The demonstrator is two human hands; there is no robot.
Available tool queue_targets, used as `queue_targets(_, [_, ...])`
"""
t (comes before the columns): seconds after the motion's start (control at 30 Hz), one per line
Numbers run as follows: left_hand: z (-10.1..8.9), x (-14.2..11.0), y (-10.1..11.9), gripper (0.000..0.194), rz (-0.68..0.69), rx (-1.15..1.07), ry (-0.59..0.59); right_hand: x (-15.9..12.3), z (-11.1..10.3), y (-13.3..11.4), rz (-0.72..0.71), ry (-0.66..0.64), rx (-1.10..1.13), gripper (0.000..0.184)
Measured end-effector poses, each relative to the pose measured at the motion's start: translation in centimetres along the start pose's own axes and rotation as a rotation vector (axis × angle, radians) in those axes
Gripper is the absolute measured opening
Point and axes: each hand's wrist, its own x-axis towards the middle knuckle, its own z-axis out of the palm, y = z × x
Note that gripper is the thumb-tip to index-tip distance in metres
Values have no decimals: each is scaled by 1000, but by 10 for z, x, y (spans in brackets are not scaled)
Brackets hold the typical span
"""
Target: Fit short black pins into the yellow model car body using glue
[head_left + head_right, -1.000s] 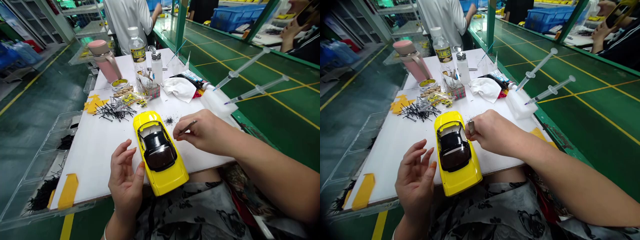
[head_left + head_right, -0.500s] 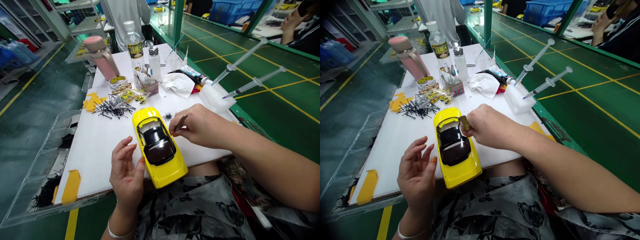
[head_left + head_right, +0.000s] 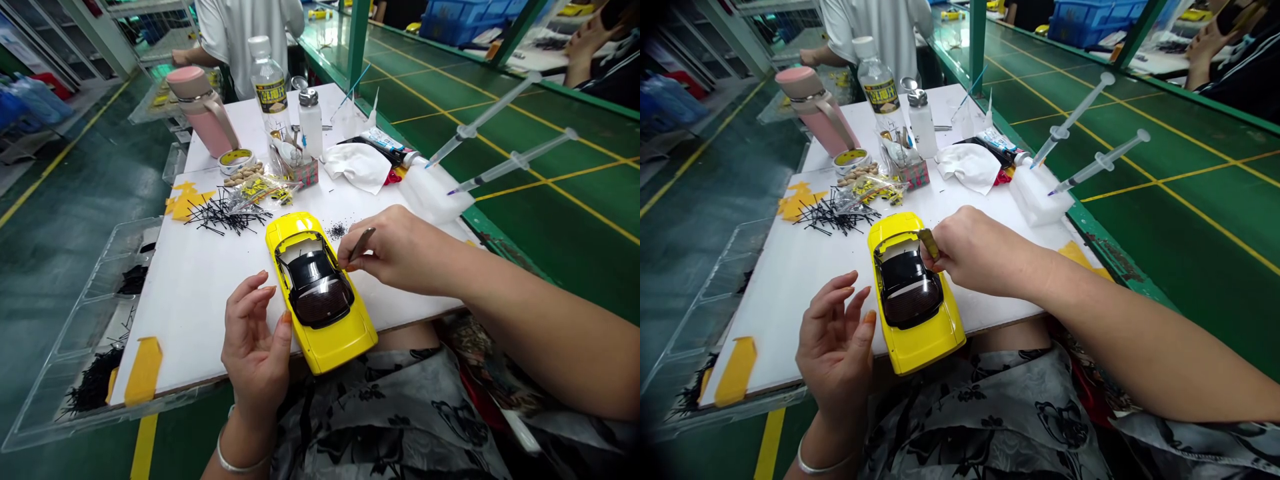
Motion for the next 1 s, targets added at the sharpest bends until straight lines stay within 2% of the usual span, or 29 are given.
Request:
queue_targets(0.1, [0, 1, 1, 38, -1, 1, -2, -4, -4, 1, -17, 50, 36, 23])
queue_targets(0.23, [-1, 0, 1, 38, -3, 1, -9, -13, -7, 8, -53, 179, 88, 17])
queue_targets(0.3, [-1, 0, 1, 38, 1, -1, -10, -20, -3, 13, -11, 240, 145, 19])
queue_targets(0.43, [-2, -1, 2, 39, 3, 9, -14, -35, 27, 22, 111, 354, 233, 29])
queue_targets(0.53, [-2, 0, 2, 37, -8, 28, -17, -46, 59, 25, 88, 499, 188, 30])
queue_targets(0.6, [-1, 0, 3, 37, -4, 37, -20, -52, 76, 25, 37, 549, 146, 32])
queue_targets(0.7, [0, 0, 3, 36, -2, 47, -12, -56, 87, 24, -38, 587, 79, 35])
queue_targets(0.87, [1, 0, 4, 35, -3, 55, 5, -56, 86, 21, -112, 581, -32, 40])
queue_targets(1.0, [2, 0, 6, 34, -1, 64, 14, -56, 86, 20, -118, 553, -51, 39])
